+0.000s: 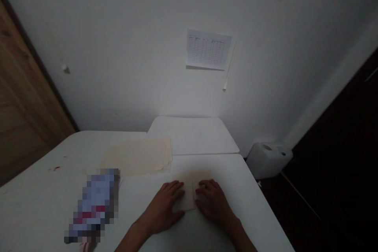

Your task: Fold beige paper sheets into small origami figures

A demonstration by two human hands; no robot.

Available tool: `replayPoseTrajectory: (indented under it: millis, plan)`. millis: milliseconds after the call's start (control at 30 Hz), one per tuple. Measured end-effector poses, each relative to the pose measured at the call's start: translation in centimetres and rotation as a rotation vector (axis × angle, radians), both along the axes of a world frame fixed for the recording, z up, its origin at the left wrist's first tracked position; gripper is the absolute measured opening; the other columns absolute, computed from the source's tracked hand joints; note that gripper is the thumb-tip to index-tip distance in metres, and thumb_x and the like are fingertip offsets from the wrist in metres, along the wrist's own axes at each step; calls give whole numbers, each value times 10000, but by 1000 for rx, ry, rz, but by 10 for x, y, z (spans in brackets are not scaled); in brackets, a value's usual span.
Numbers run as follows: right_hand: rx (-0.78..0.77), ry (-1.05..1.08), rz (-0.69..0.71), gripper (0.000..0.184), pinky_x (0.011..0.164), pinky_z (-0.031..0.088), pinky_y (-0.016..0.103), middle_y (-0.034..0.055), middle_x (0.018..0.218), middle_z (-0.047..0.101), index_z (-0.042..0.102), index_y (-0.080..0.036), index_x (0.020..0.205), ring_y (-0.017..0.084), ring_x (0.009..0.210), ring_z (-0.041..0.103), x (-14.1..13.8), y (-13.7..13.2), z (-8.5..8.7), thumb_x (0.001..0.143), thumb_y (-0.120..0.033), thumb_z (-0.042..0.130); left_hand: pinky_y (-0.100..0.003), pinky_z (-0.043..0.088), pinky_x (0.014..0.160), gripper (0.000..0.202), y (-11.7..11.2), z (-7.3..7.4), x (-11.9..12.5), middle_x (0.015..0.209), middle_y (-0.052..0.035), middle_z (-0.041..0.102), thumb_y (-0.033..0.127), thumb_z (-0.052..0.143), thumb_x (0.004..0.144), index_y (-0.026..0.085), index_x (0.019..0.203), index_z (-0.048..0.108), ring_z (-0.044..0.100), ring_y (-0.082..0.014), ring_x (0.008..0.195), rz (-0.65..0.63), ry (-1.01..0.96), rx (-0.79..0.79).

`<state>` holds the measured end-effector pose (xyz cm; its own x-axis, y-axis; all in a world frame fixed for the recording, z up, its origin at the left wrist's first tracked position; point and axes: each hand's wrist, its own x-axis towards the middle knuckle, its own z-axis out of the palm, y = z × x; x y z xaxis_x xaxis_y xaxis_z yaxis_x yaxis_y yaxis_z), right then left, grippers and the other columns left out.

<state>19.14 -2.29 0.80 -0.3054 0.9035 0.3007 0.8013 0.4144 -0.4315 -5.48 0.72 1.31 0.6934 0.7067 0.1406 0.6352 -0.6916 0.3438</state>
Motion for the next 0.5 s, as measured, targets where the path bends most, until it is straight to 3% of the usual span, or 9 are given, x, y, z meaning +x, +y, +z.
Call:
replayPoseTrajectory:
  millis: [133, 267, 400, 500]
  plan:
    - [-5, 2, -19, 245, 974, 373, 366, 40, 1181, 587, 650, -263, 1049, 226, 1096, 497, -3, 0, 0, 804, -275, 635, -555, 315, 1058, 566, 3, -4, 3, 1428, -96, 462, 448, 661, 772, 258, 1287, 523, 400, -344, 1307, 12, 4, 69]
    - [-24, 9, -28, 260, 975, 364, 374, 47, 1180, 587, 653, -260, 1048, 231, 1090, 502, -3, 1, 1, 789, -274, 648, -548, 366, 1023, 457, 3, -4, 5, 1370, -112, 521, 424, 612, 826, 230, 1236, 556, 454, -345, 1262, -24, 44, 134]
    - [-24, 13, -19, 264, 982, 351, 376, 46, 1185, 584, 648, -263, 1058, 226, 1093, 505, -2, 3, 1, 794, -282, 639, -531, 403, 1005, 353, -2, -4, 7, 1304, -135, 573, 305, 537, 879, 177, 1207, 566, 504, -334, 1215, -94, 89, 208]
    - [-19, 6, -38, 260, 978, 349, 378, 47, 1182, 584, 647, -264, 1053, 225, 1093, 506, -2, 4, -1, 793, -281, 632, -519, 416, 1003, 368, -5, -5, 5, 1279, -127, 592, 166, 502, 845, 167, 1209, 557, 530, -313, 1188, -128, 94, 239]
